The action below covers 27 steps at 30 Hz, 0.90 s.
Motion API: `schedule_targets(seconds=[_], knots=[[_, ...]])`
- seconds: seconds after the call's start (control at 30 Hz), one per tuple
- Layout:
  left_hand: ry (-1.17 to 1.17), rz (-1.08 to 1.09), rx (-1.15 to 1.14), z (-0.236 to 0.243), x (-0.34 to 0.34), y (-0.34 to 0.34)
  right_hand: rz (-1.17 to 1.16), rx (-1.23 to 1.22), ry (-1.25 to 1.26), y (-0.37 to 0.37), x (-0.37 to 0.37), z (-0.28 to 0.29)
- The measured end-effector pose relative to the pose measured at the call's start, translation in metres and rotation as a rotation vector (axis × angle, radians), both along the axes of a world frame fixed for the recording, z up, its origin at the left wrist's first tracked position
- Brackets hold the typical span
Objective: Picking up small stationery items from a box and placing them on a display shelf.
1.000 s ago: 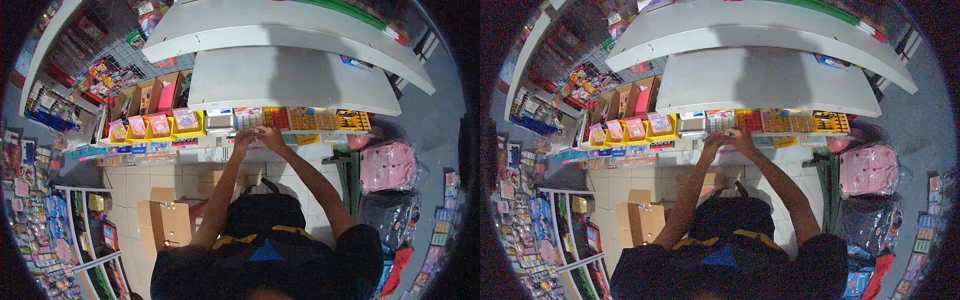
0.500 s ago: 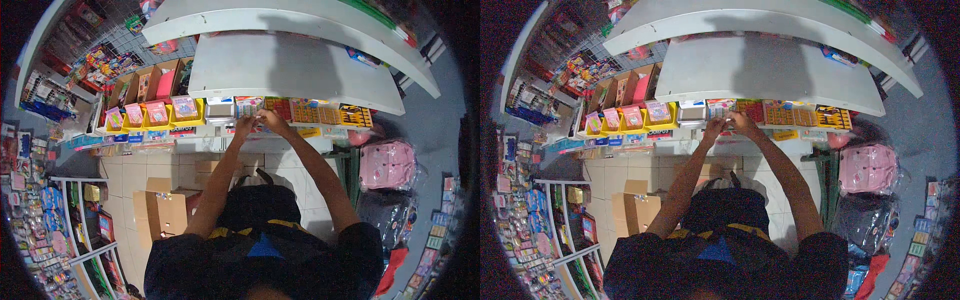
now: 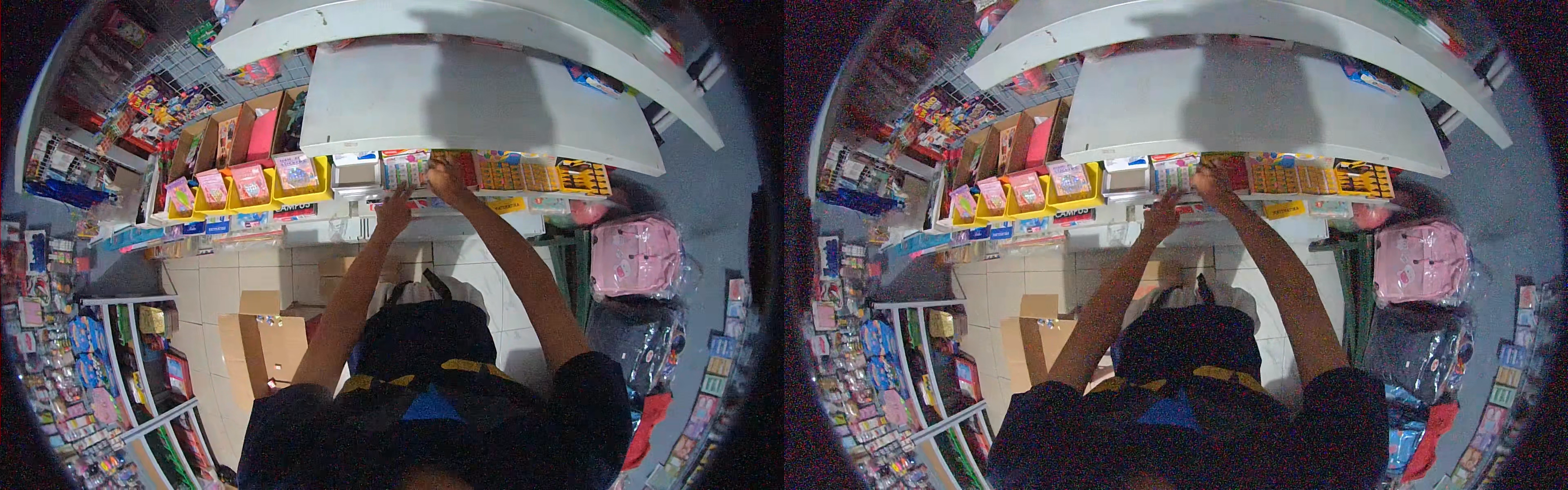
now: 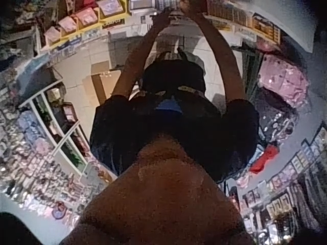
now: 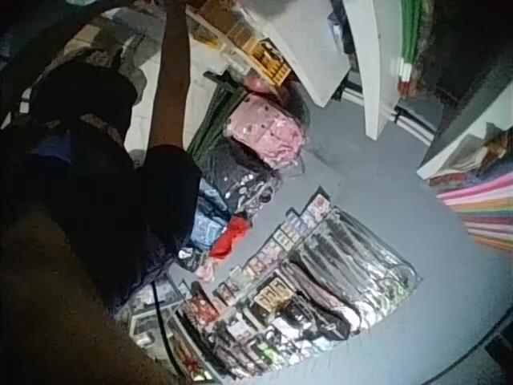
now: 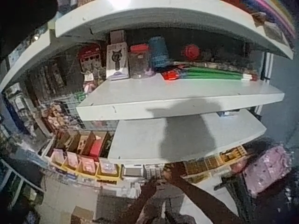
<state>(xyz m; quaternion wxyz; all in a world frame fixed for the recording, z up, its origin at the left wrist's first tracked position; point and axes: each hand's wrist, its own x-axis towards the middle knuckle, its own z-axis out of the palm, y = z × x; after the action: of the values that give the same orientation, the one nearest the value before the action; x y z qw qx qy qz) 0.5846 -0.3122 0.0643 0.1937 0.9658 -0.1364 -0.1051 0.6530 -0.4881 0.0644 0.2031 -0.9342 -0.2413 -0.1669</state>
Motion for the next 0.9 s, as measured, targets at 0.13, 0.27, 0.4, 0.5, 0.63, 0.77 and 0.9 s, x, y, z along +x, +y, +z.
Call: schedule_targets(seconds=[0.13, 0.27, 0.4, 0.5, 0.63, 0.77, 0.9], knots=[[-0.061, 0.012, 0.031, 0.005, -0.002, -0.003, 0.143, -0.278, -0.23, 0.007, 0.01, -0.012], [-0.25, -0.076, 0.117, 0.002, 0.0, -0.006, 0.164, -0.176, -0.172, 0.003, 0.002, -0.002], [-0.079, 0.006, 0.114, 0.009, 0.01, -0.012, 0.064, -0.229, 0.049, 0.012, -0.006, 0.019], [-0.109, 0.007, 0.225, 0.016, 0.009, -0.015, 0.075, -0.355, 0.013, 0.009, -0.007, 0.025], [-0.081, -0.011, 0.259, 0.02, 0.006, -0.012, 0.091, -0.04, 0.18, 0.006, 0.001, 0.01], [-0.043, -0.031, 0.247, 0.011, 0.006, -0.013, 0.183, 0.591, 0.334, 0.004, -0.001, -0.009], [-0.087, -0.007, 0.154, 0.006, 0.005, -0.01, 0.182, 0.583, 0.488, -0.003, -0.008, -0.006]])
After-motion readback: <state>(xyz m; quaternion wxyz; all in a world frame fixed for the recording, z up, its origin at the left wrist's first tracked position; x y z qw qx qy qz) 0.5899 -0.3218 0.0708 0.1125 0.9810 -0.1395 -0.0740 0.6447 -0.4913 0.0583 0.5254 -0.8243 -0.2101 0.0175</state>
